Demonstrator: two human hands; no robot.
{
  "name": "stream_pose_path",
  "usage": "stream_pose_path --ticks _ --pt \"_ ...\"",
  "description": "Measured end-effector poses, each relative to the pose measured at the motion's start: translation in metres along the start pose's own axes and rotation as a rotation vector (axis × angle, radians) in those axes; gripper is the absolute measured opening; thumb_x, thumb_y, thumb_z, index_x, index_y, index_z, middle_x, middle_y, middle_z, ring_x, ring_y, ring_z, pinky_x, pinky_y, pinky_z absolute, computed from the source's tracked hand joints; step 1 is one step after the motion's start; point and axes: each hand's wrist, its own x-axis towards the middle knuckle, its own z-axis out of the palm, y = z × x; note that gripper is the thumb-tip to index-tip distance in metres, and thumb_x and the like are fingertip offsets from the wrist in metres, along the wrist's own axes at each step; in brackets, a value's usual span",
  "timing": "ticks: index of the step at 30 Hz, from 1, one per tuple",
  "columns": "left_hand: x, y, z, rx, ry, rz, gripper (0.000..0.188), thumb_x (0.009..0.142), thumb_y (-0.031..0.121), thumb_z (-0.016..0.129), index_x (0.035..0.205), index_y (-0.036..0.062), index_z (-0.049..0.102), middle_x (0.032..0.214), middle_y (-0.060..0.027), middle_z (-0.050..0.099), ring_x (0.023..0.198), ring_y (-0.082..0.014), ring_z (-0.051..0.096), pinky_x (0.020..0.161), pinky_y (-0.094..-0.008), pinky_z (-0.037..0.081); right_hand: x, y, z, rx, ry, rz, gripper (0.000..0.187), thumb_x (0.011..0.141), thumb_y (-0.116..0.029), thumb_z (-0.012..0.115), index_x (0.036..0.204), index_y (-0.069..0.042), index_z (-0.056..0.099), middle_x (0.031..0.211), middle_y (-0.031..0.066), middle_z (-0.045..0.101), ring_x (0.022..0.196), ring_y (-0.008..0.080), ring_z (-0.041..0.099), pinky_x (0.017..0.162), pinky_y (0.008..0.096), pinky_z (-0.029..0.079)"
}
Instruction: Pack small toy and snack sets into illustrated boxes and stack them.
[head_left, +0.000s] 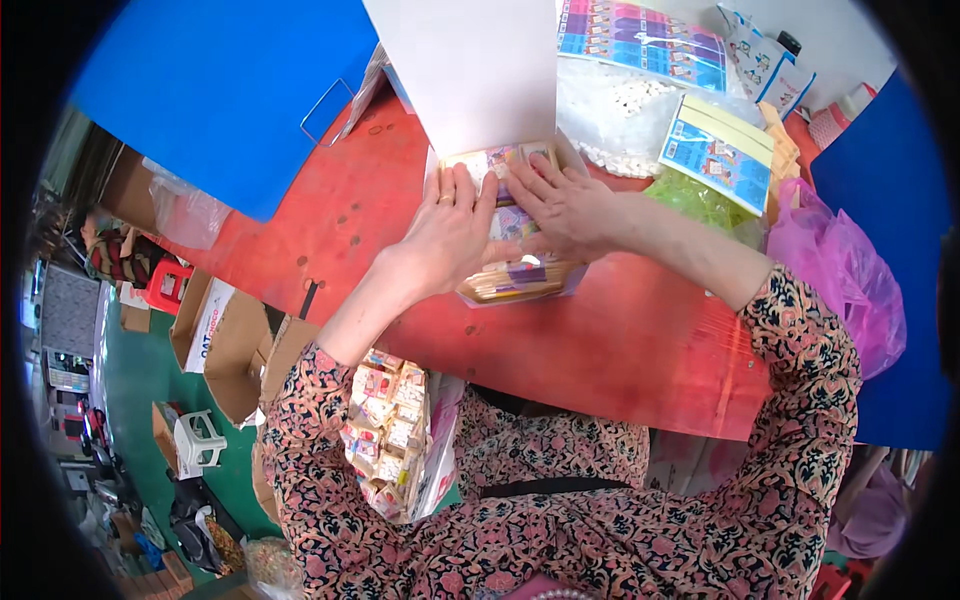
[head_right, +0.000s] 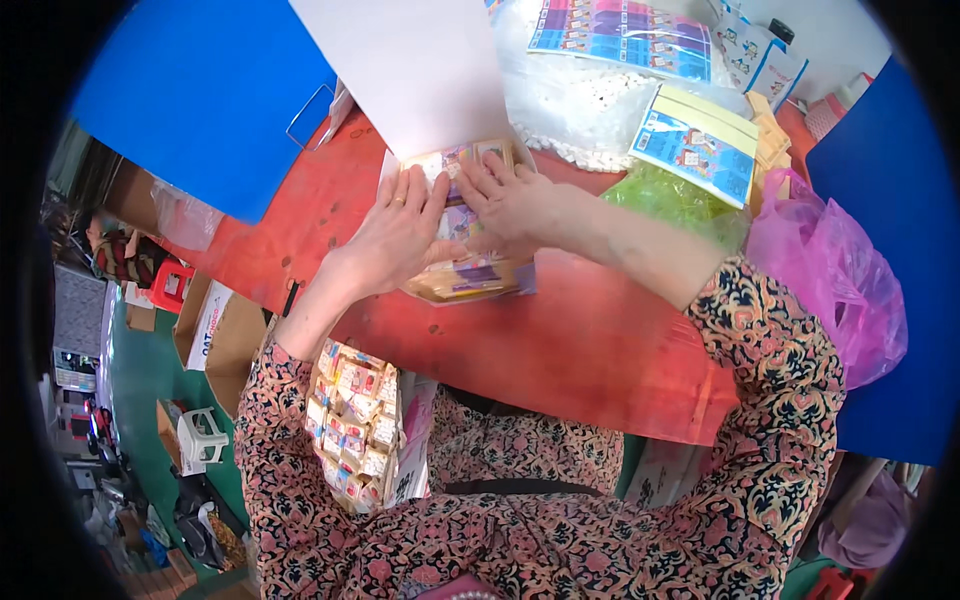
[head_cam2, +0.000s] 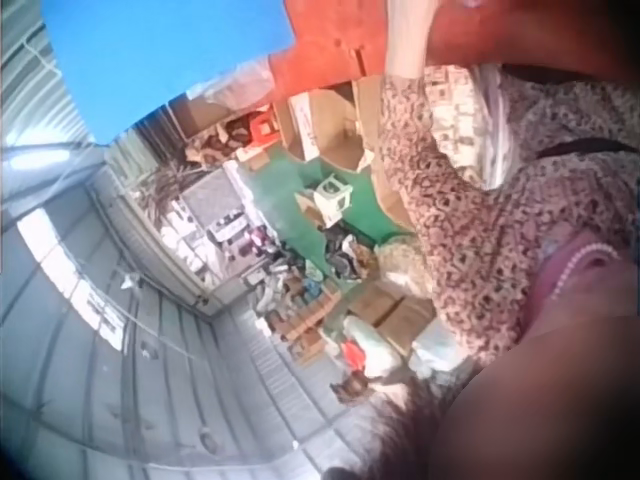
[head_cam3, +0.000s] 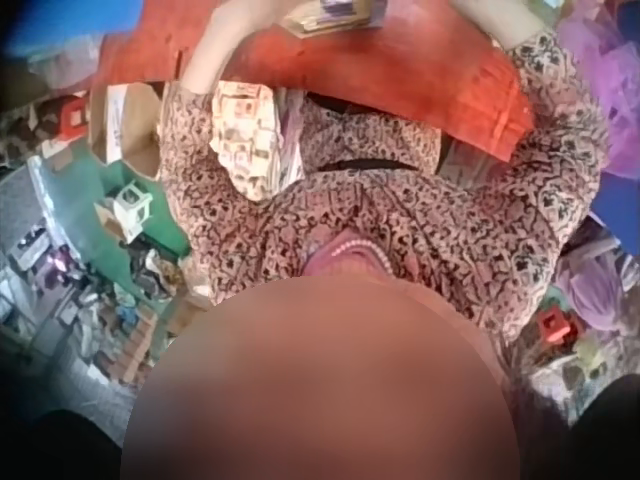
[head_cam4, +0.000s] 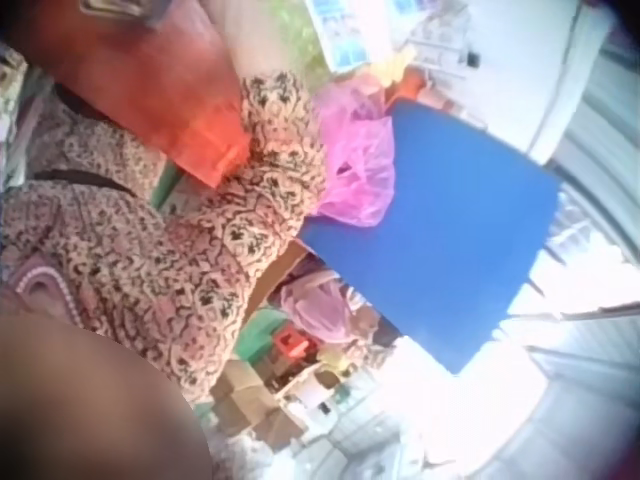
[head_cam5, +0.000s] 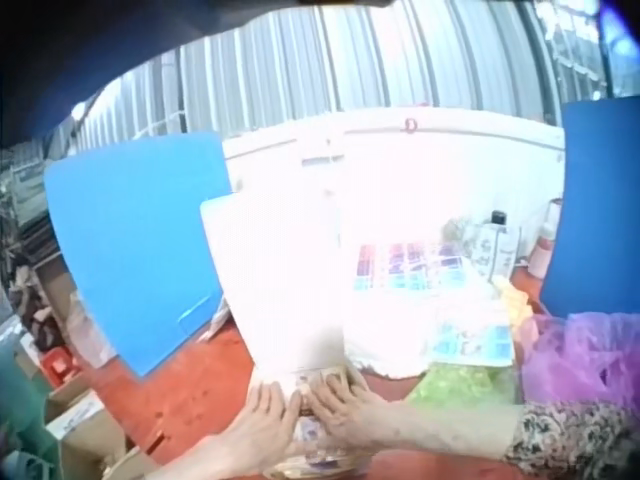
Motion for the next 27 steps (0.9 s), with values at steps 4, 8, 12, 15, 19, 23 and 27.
stream_pose_path --ticks 4,8,12,15,19,23,27 --pt "-0.001 -0.003 -0.007 -0.109 -0.032 -0.036 0.089 0.09 0.059 0.039 0.138 -0.0134 0.021 0.134 -0.0434 0.026 0.133 -0.0508 0.021 0.111 -0.0517 0.016 -0.012 0.0 0.031 -0.014 0.363 -0.055 0.076 0.094 -0.048 0.04 0.138 0.011 0.026 0.147 0.0259 0.023 0.137 0.042 0.022 0.112 0.0457 0.023" --pt "-0.008 -0.017 -0.015 -0.146 -0.117 0.012 0.087 0.089 0.06 0.041 0.143 -0.0057 0.019 0.144 -0.0352 0.018 0.138 -0.0451 0.014 0.113 -0.0474 0.014 -0.013 -0.029 0.036 -0.037 0.514 0.049 0.07 0.094 -0.044 0.04 0.135 0.012 0.03 0.144 0.0266 0.028 0.133 0.0422 0.03 0.107 0.0457 0.031" --pt "-0.003 -0.027 -0.02 -0.216 -0.182 0.06 0.087 0.087 0.058 0.045 0.144 -0.003 0.019 0.147 -0.0326 0.013 0.138 -0.0446 0.011 0.114 -0.0459 0.013 -0.013 -0.036 0.009 -0.095 0.556 0.18 0.046 0.095 -0.027 0.042 0.126 0.007 0.045 0.134 0.0269 0.041 0.124 0.0416 0.041 0.096 0.0431 0.042" --pt "-0.001 -0.026 -0.029 -0.267 -0.172 0.044 0.086 0.086 0.051 0.053 0.143 -0.0041 0.019 0.147 -0.0322 0.015 0.138 -0.0453 0.013 0.114 -0.0465 0.016 -0.017 0.015 -0.023 0.496 0.322 -0.193 0.03 0.081 -0.003 0.052 0.109 -0.01 0.06 0.083 0.0134 0.059 0.084 0.0345 0.059 0.074 0.042 0.05" --pt "0.002 0.0 -0.046 -0.333 -0.082 -0.002 0.079 0.083 0.032 0.063 0.14 -0.0056 0.023 0.146 -0.03 0.019 0.136 -0.0438 0.02 0.112 -0.0489 0.021 -0.034 0.062 -0.021 0.448 0.477 -0.174 0.03 0.075 0.005 0.052 0.102 -0.003 0.064 0.097 0.0161 0.063 0.093 0.0335 0.06 0.08 0.0402 0.049" --pt "0.008 0.034 -0.047 -0.534 -0.002 0.049 0.074 0.084 0.026 0.063 0.137 -0.0094 0.027 0.144 -0.0305 0.023 0.135 -0.0426 0.024 0.11 -0.051 0.022 -0.043 0.077 -0.007 0.457 0.576 -0.221 0.033 0.072 0.007 0.055 0.103 -0.001 0.063 0.112 0.0143 0.06 0.109 0.0298 0.054 0.09 0.0373 0.046" --pt "0.008 0.073 -0.046 -0.65 0.148 -0.068 0.086 0.076 0.038 0.07 0.133 -0.0127 0.03 0.14 -0.0328 0.028 0.134 -0.0468 0.024 0.105 -0.0531 0.028 -0.025 0.079 0.015 0.18 0.78 -0.376 0.032 0.068 0.005 0.059 0.099 -0.001 0.062 0.112 0.0105 0.061 0.115 0.0274 0.05 0.093 0.0354 0.045"
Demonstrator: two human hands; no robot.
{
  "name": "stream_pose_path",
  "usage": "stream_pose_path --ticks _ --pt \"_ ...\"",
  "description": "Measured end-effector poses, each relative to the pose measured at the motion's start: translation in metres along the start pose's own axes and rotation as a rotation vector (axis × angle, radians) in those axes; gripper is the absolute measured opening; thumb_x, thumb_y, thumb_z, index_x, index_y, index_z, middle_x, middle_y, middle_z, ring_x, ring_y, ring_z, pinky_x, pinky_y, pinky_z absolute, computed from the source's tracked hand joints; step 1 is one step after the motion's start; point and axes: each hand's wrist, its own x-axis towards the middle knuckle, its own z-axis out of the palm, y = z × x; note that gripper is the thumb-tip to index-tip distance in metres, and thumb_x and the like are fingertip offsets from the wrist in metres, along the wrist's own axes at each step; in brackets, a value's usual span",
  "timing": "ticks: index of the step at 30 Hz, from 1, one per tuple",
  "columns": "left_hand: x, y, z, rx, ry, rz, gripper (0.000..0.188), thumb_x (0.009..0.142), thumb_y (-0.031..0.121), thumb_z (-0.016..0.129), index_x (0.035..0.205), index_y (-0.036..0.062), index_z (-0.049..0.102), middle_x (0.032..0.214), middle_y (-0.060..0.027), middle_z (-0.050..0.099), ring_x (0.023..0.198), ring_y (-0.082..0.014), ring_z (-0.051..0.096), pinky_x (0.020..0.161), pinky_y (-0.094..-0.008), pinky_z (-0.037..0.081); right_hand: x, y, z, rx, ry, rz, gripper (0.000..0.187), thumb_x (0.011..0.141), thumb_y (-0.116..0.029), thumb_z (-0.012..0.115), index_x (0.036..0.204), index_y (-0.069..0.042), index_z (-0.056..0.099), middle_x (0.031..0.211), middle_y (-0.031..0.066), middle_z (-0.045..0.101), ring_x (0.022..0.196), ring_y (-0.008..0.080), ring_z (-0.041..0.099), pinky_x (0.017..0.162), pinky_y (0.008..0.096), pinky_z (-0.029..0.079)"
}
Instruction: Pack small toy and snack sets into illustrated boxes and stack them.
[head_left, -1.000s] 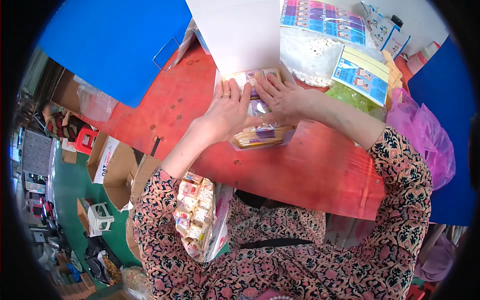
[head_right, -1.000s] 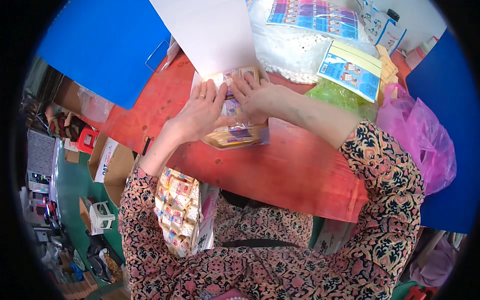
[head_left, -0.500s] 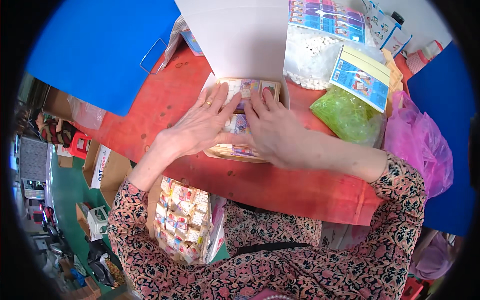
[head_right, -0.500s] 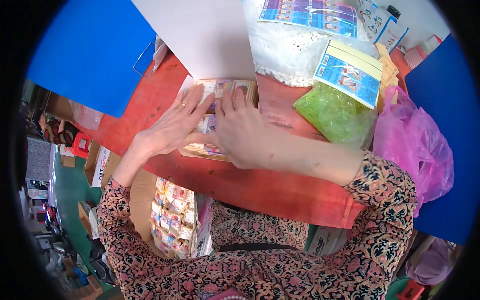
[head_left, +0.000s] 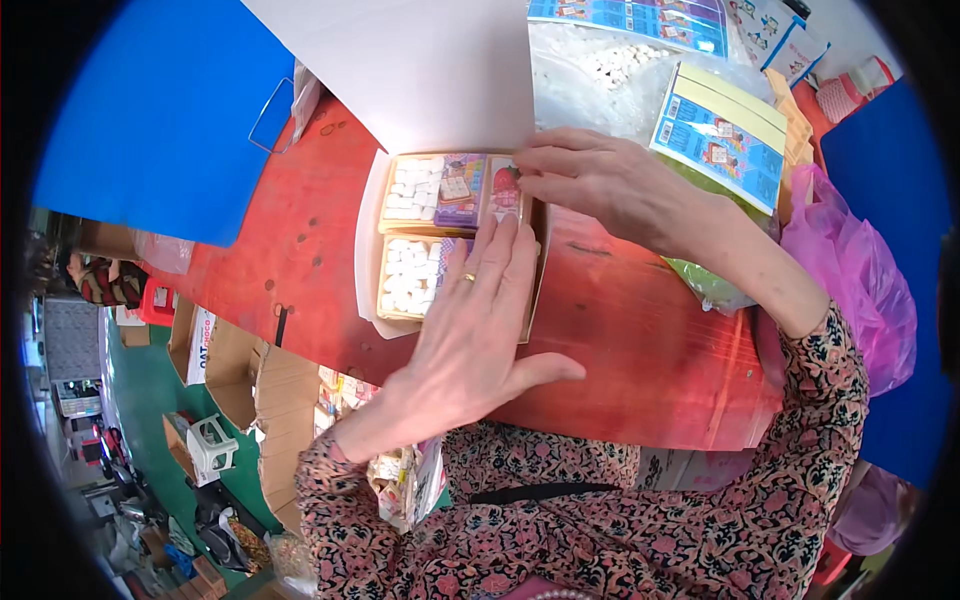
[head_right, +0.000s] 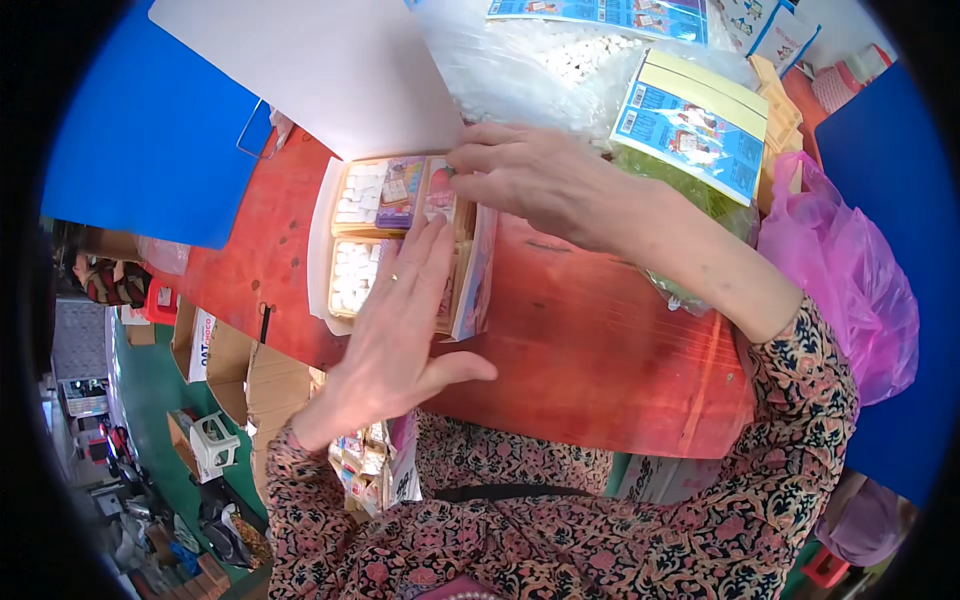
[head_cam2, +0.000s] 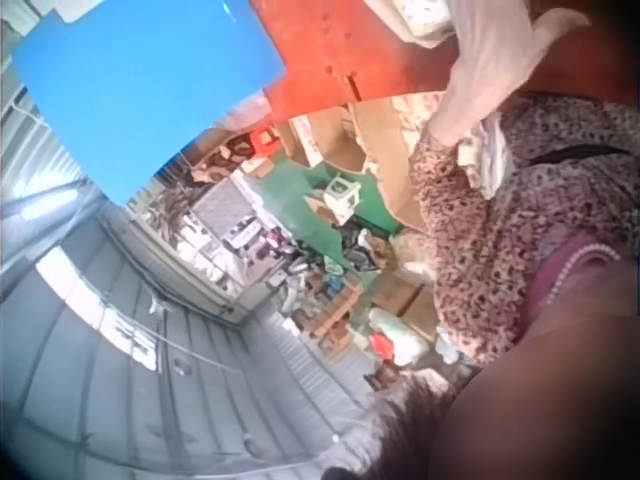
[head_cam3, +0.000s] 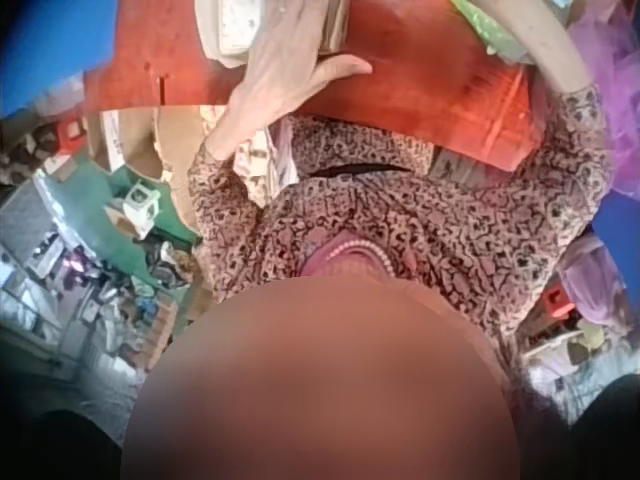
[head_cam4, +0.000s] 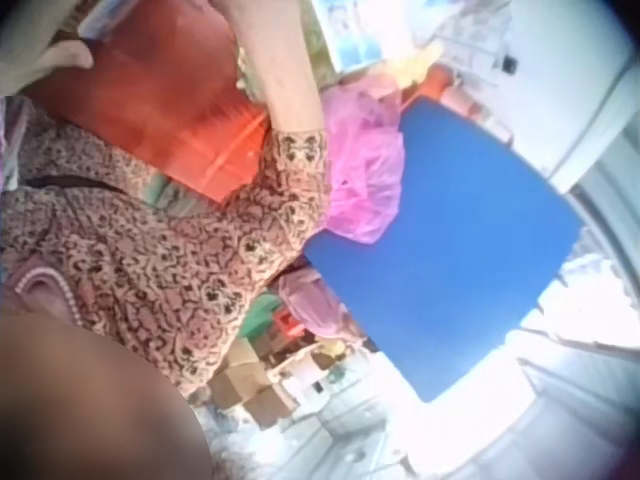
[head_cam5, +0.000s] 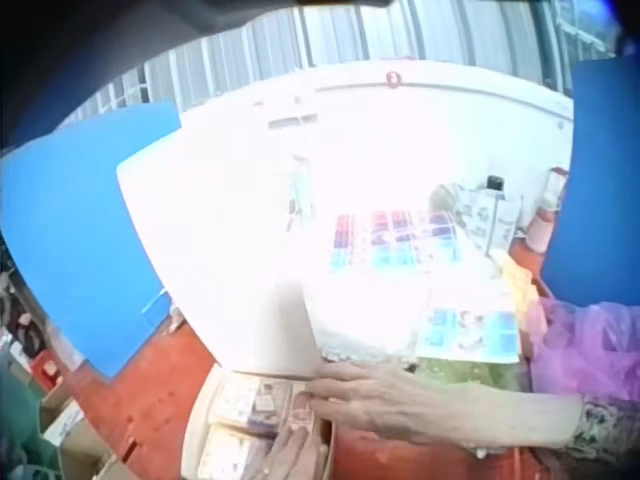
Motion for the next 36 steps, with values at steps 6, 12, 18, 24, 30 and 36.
stream_pose_path --ticks 6,12,18,24,30,36 --pt "-0.004 -0.004 0.036 0.18 0.157 -0.002 0.054 0.078 0.013 0.063 0.124 -0.0109 0.046 0.137 -0.0286 0.036 0.13 -0.0418 0.036 0.103 -0.0529 0.031 0.002 0.006 -0.005 -0.02 -0.127 -0.034 0.019 0.073 -0.005 0.059 0.092 -0.002 0.061 0.112 0.0068 0.06 0.11 0.0245 0.052 0.09 0.0338 0.048" --pt "-0.028 -0.016 0.018 0.032 0.052 0.009 0.044 0.077 -0.001 0.055 0.12 -0.0088 0.051 0.137 -0.0266 0.037 0.131 -0.041 0.036 0.104 -0.0534 0.029 0.003 -0.011 0.004 -0.118 -0.105 -0.103 0.004 0.07 -0.011 0.061 0.069 -0.007 0.063 0.089 0.0024 0.06 0.095 0.0203 0.054 0.073 0.029 0.051" --pt "-0.037 -0.016 0.017 -0.038 0.39 0.01 0.027 0.069 -0.002 0.07 0.094 -0.0033 0.064 0.108 -0.0193 0.056 0.097 -0.0334 0.056 0.082 -0.0403 0.045 0.004 -0.025 0.006 0.03 -0.037 -0.034 0.009 0.072 -0.009 0.06 0.08 -0.008 0.066 0.097 0.005 0.061 0.097 0.0236 0.055 0.079 0.0326 0.05" --pt "-0.035 -0.007 0.02 -0.188 0.448 -0.188 0.009 0.073 -0.002 0.069 0.079 -0.0003 0.063 0.072 -0.01 0.055 0.065 -0.0263 0.052 0.058 -0.0365 0.041 0.008 -0.022 0.005 0.249 -0.085 0.058 0.017 0.074 -0.003 0.057 0.087 -0.005 0.067 0.104 0.0093 0.063 0.1 0.0285 0.056 0.083 0.0369 0.049" --pt "-0.031 0.001 0.018 -0.313 0.423 -0.428 0.008 0.078 -0.004 0.064 0.085 -0.0009 0.059 0.07 -0.014 0.055 0.061 -0.0281 0.055 0.056 -0.0361 0.043 0.011 -0.024 0.007 0.271 -0.03 0.133 0.015 0.076 -0.006 0.057 0.087 -0.003 0.067 0.097 0.011 0.065 0.093 0.0297 0.059 0.079 0.0367 0.05" --pt "-0.028 -0.004 0.018 -0.366 0.406 -0.428 0.013 0.082 -0.005 0.06 0.093 -0.0006 0.057 0.072 -0.0146 0.056 0.061 -0.0279 0.057 0.057 -0.0337 0.045 0.019 -0.029 -0.001 0.299 -0.122 0.289 0.012 0.079 -0.009 0.058 0.083 -0.001 0.066 0.088 0.0134 0.065 0.083 0.0326 0.061 0.071 0.0394 0.049"
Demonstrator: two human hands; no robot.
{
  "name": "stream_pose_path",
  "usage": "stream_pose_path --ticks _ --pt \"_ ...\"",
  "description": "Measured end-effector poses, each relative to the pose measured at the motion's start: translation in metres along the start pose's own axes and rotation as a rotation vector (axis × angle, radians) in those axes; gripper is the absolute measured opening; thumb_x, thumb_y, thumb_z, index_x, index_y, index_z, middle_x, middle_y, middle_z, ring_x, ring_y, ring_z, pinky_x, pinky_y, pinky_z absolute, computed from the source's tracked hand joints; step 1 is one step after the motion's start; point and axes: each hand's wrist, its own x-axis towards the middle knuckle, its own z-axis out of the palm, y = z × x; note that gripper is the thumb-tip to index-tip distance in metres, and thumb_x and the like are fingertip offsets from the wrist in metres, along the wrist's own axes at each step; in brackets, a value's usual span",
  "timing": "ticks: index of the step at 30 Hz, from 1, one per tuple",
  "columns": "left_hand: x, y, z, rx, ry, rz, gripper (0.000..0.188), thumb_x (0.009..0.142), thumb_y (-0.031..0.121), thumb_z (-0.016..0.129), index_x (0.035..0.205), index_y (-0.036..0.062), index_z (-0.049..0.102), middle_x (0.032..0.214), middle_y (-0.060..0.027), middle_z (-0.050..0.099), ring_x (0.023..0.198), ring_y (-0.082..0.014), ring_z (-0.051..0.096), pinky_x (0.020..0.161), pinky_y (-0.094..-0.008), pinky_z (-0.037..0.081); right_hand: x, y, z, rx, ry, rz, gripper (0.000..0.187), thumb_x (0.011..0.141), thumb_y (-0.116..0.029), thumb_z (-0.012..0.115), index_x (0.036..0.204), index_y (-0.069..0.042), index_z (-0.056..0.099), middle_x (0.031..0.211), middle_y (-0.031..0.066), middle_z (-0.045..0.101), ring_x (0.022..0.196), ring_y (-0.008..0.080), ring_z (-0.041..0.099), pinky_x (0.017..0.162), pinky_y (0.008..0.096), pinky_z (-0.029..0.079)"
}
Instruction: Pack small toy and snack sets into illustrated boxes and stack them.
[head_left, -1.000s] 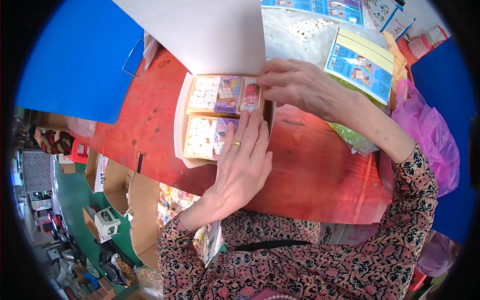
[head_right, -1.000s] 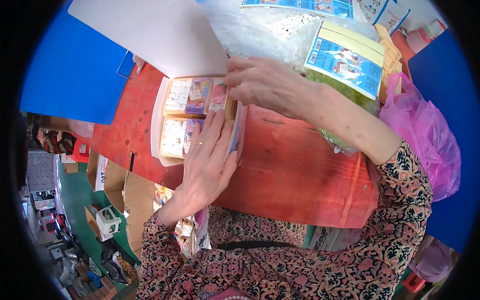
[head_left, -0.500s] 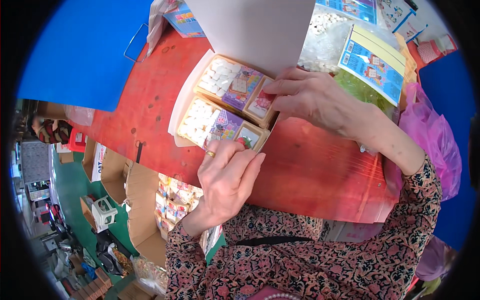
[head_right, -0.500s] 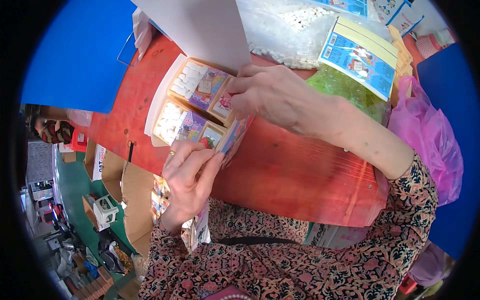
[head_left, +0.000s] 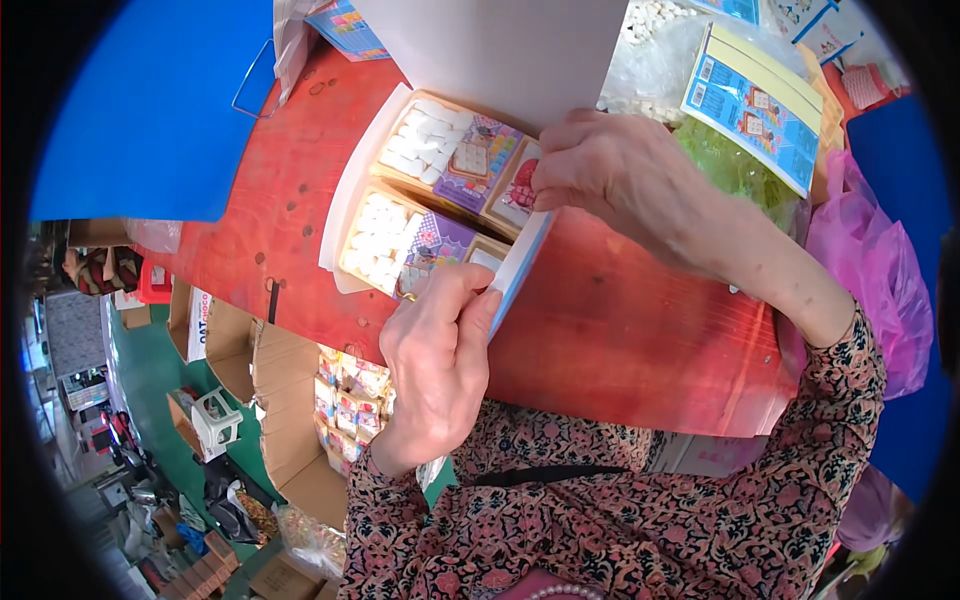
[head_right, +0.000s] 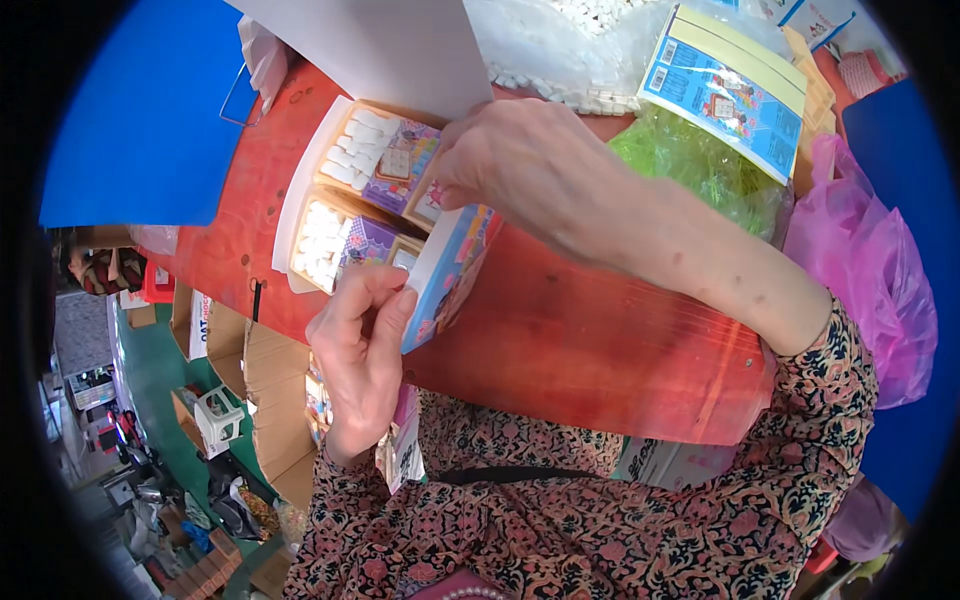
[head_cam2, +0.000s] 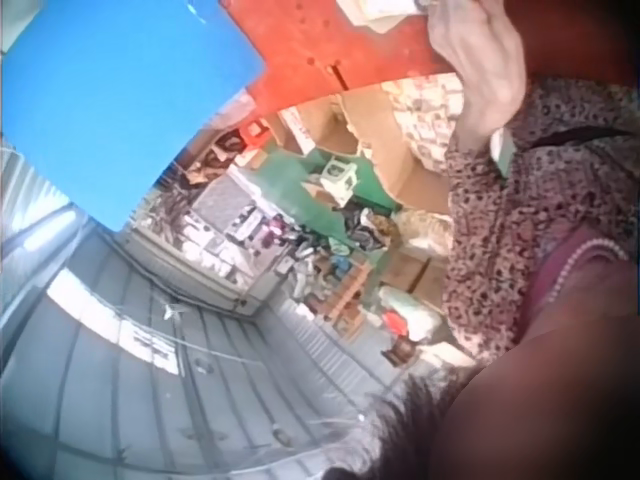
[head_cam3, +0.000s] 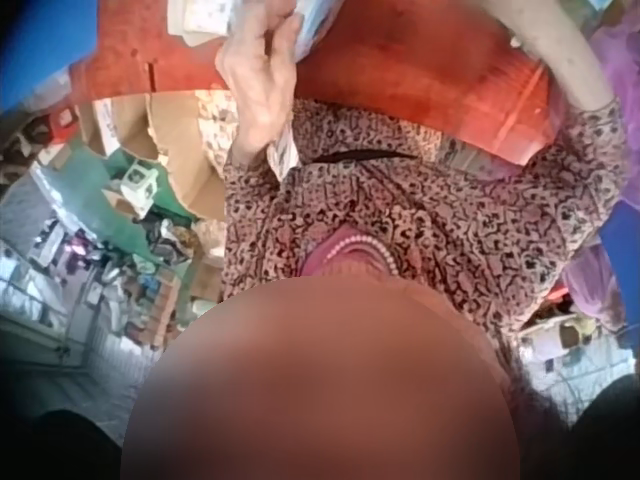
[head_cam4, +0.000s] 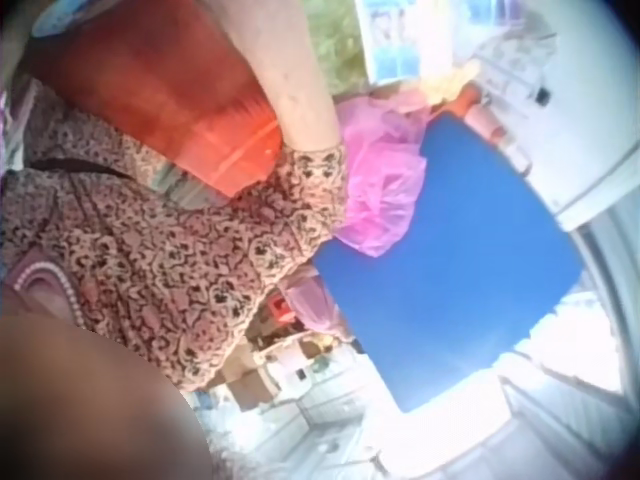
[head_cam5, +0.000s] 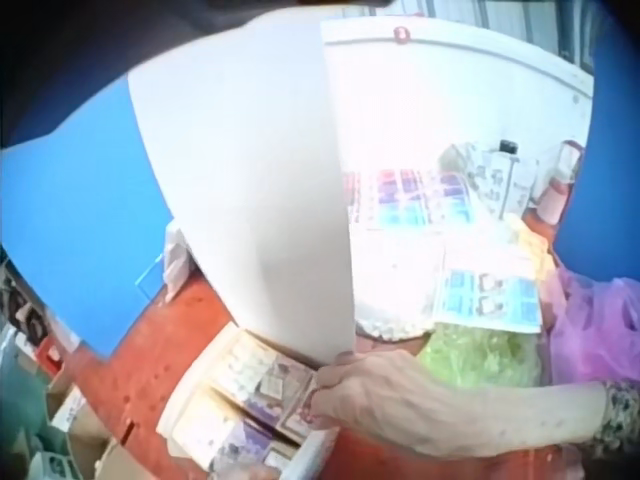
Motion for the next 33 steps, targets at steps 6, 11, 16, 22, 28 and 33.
stream_pose_path --ticks 6,11,16,22,28,33 --pt "-0.001 -0.003 0.005 0.013 0.012 0.029 0.01 0.082 -0.006 0.059 0.091 -0.0011 0.057 0.076 -0.0149 0.058 0.066 -0.0293 0.059 0.06 -0.0345 0.046 -0.004 0.007 0.013 0.039 0.177 -0.034 0.011 0.078 -0.007 0.058 0.083 -0.002 0.067 0.086 0.014 0.064 0.088 0.0331 0.061 0.072 0.0407 0.049" --pt "-0.005 -0.006 0.004 0.024 0.01 -0.014 0.012 0.083 -0.005 0.058 0.094 -0.0021 0.059 0.079 -0.0165 0.06 0.069 -0.0311 0.06 0.063 -0.0356 0.047 -0.006 0.005 0.016 -0.036 0.057 0.057 0.015 0.075 -0.005 0.059 0.086 -0.003 0.067 0.09 0.0124 0.064 0.093 0.03 0.06 0.075 0.0377 0.05" --pt "-0.005 -0.005 0.003 0.076 0.021 0.139 0.016 0.082 -0.007 0.06 0.097 -0.0043 0.062 0.077 -0.0165 0.059 0.067 -0.0304 0.058 0.063 -0.0362 0.047 -0.017 -0.003 0.028 -0.405 0.405 -0.179 0.016 0.07 -0.009 0.061 0.082 0.0 0.066 0.093 0.0107 0.06 0.094 0.0274 0.057 0.077 0.0337 0.051" --pt "-0.01 -0.008 0.0 0.347 -0.023 0.242 0.03 0.076 -0.005 0.067 0.105 -0.0035 0.063 0.076 -0.012 0.055 0.069 -0.0264 0.054 0.063 -0.0355 0.046 -0.033 0.013 0.054 -0.533 0.377 -0.398 0.033 0.071 -0.014 0.059 0.099 0.005 0.063 0.111 0.0134 0.059 0.109 0.028 0.055 0.094 0.0392 0.047" --pt "-0.007 -0.001 -0.005 0.651 -0.077 0.397 0.045 0.069 0.009 0.076 0.11 -0.0028 0.063 0.116 -0.0192 0.054 0.105 -0.0329 0.048 0.087 -0.04 0.041 -0.034 0.023 0.058 -0.485 0.283 -0.369 0.046 0.078 -0.02 0.057 0.118 0.004 0.056 0.125 0.0168 0.054 0.121 0.0285 0.05 0.101 0.043 0.042" --pt "-0.017 -0.017 -0.01 0.812 -0.22 0.502 0.057 0.069 0.023 0.073 0.116 -0.0068 0.059 0.133 -0.02 0.048 0.129 -0.0409 0.037 0.105 -0.0534 0.026 -0.031 0.026 0.059 -0.452 0.291 -0.402 0.042 0.08 -0.018 0.056 0.116 0.003 0.057 0.122 0.0172 0.056 0.116 0.0281 0.054 0.099 0.0425 0.044"
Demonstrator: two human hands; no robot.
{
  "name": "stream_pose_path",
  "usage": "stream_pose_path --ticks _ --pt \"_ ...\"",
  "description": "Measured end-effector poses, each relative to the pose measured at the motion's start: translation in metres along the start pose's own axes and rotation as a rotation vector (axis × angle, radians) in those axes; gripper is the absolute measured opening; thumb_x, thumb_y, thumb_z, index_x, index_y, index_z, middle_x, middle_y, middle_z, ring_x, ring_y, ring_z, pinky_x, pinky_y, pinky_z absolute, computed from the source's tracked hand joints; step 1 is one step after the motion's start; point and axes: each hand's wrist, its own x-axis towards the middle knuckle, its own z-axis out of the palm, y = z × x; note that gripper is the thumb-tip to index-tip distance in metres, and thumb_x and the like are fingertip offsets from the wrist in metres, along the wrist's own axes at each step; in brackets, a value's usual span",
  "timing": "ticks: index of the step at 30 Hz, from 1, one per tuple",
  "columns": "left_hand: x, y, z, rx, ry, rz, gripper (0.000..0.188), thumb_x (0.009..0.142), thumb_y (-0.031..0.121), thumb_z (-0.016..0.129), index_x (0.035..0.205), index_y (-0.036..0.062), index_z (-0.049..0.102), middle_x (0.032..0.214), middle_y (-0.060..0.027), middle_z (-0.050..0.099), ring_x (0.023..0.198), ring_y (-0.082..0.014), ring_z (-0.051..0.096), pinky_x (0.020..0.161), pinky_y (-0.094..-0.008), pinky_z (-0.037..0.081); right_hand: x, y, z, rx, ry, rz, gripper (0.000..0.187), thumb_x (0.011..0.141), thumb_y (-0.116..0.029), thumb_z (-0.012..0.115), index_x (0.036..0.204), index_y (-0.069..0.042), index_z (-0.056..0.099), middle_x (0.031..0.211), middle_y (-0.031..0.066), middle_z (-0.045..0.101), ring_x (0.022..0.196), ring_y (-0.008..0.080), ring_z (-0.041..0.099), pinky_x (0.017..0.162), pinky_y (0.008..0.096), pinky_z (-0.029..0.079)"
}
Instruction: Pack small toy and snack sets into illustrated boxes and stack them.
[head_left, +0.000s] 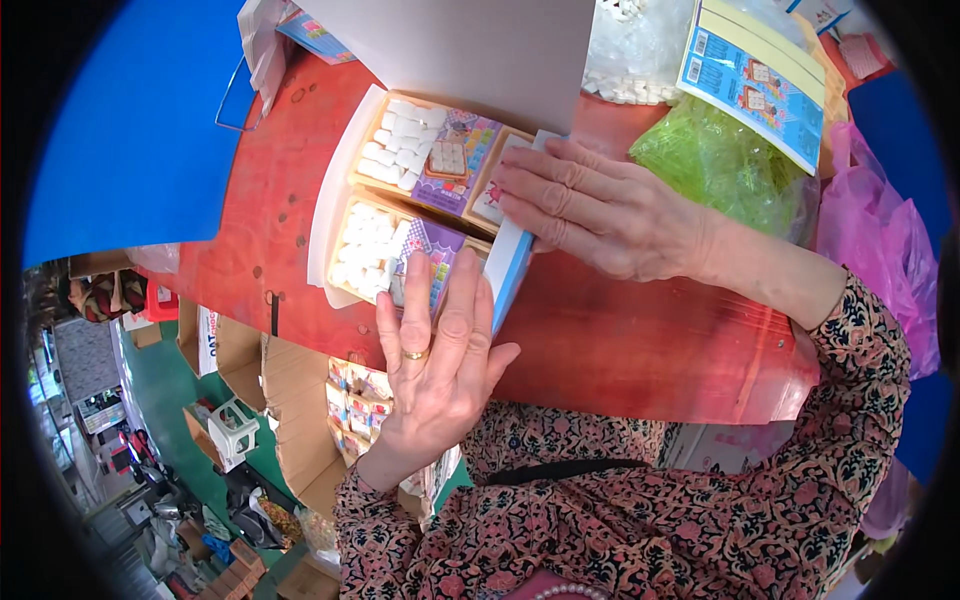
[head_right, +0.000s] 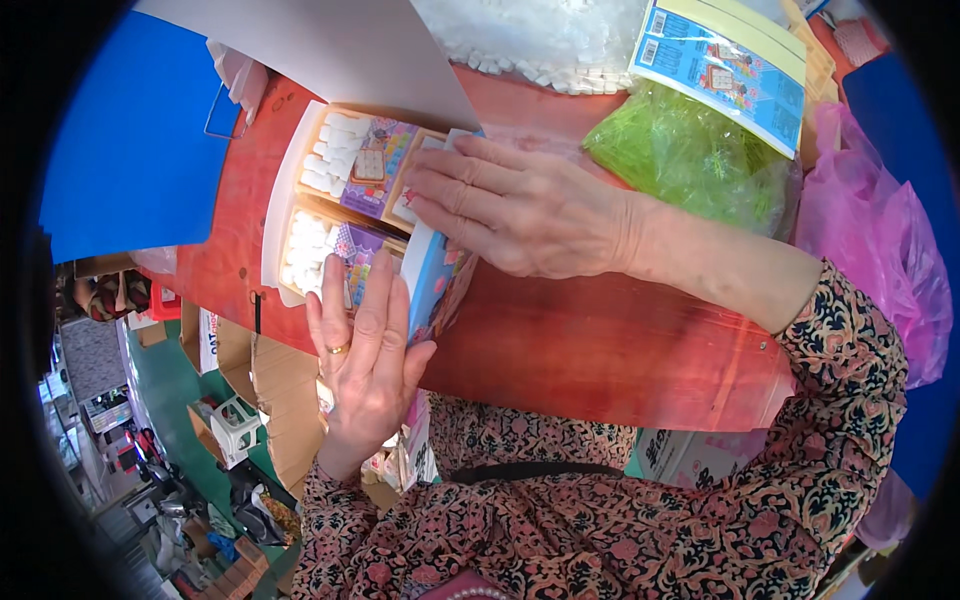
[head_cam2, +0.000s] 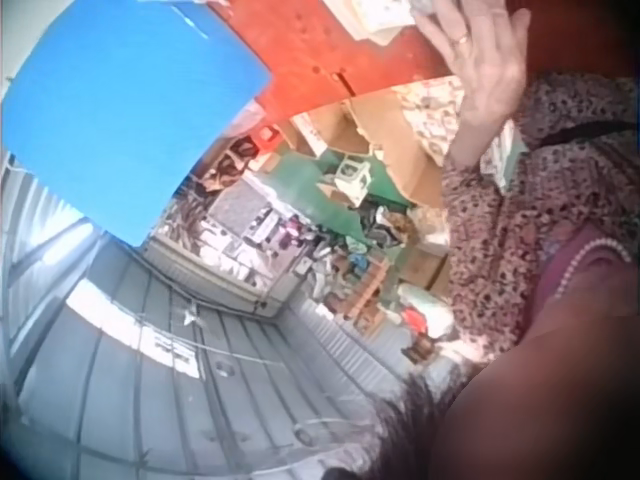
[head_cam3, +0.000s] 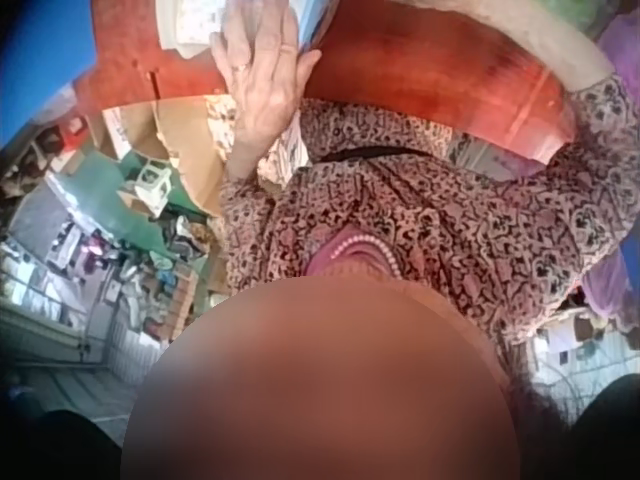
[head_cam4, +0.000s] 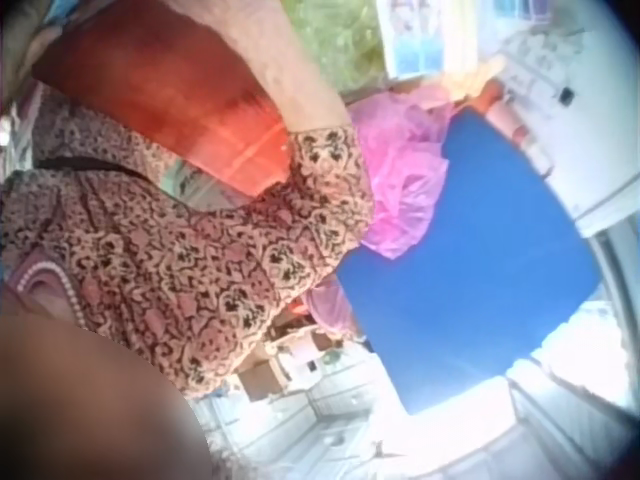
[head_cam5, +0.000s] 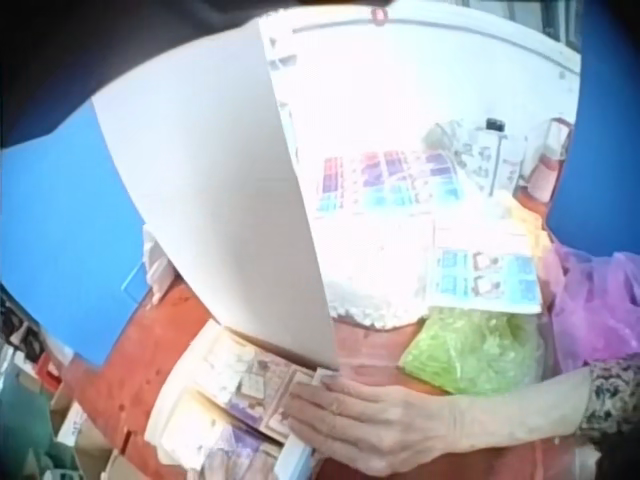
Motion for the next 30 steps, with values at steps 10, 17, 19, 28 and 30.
stream_pose_path --ticks 10,17,19,28,30 --pt "-0.002 -0.004 0.01 -0.043 0.038 0.04 0.049 0.072 0.014 0.069 0.115 -0.008 0.059 0.133 -0.021 0.049 0.131 -0.0419 0.036 0.109 -0.0575 0.018 -0.003 0.007 0.001 -0.142 0.009 -0.054 0.036 0.08 -0.011 0.053 0.112 0.004 0.058 0.117 0.0174 0.059 0.11 0.028 0.058 0.094 0.0397 0.047" --pt "-0.002 -0.003 0.013 -0.052 0.073 0.023 0.046 0.073 0.012 0.067 0.114 -0.0082 0.06 0.134 -0.0197 0.049 0.132 -0.0416 0.035 0.109 -0.0581 0.017 0.009 -0.013 -0.008 -0.126 -0.097 -0.015 0.039 0.08 -0.015 0.05 0.112 0.006 0.057 0.119 0.0202 0.057 0.115 0.0302 0.054 0.099 0.0407 0.042" --pt "0.0 -0.003 0.015 -0.089 0.061 0.006 0.047 0.073 0.012 0.066 0.115 -0.0082 0.059 0.134 -0.0187 0.049 0.133 -0.0418 0.034 0.109 -0.0589 0.016 0.007 -0.027 -0.006 -0.032 -0.119 -0.022 0.044 0.081 -0.017 0.047 0.116 0.008 0.054 0.125 0.0236 0.052 0.12 0.0339 0.05 0.103 0.0437 0.038" --pt "-0.008 0.0 0.018 -0.123 0.085 -0.051 0.044 0.074 0.011 0.066 0.115 -0.0033 0.061 0.135 -0.0148 0.049 0.135 -0.043 0.029 0.109 -0.0597 0.01 0.002 0.007 -0.009 0.026 -0.107 0.047 0.048 0.078 -0.015 0.059 0.12 0.007 0.052 0.129 0.0227 0.05 0.126 0.0345 0.045 0.105 0.0461 0.038" --pt "-0.017 -0.002 0.016 -0.145 0.089 -0.066 0.044 0.074 0.011 0.066 0.116 -0.0022 0.061 0.135 -0.0135 0.049 0.135 -0.0435 0.028 0.109 -0.06 0.01 0.006 0.006 -0.009 0.031 -0.119 0.033 0.049 0.078 -0.015 0.06 0.12 0.008 0.052 0.129 0.0233 0.05 0.126 0.0351 0.045 0.106 0.0468 0.037"
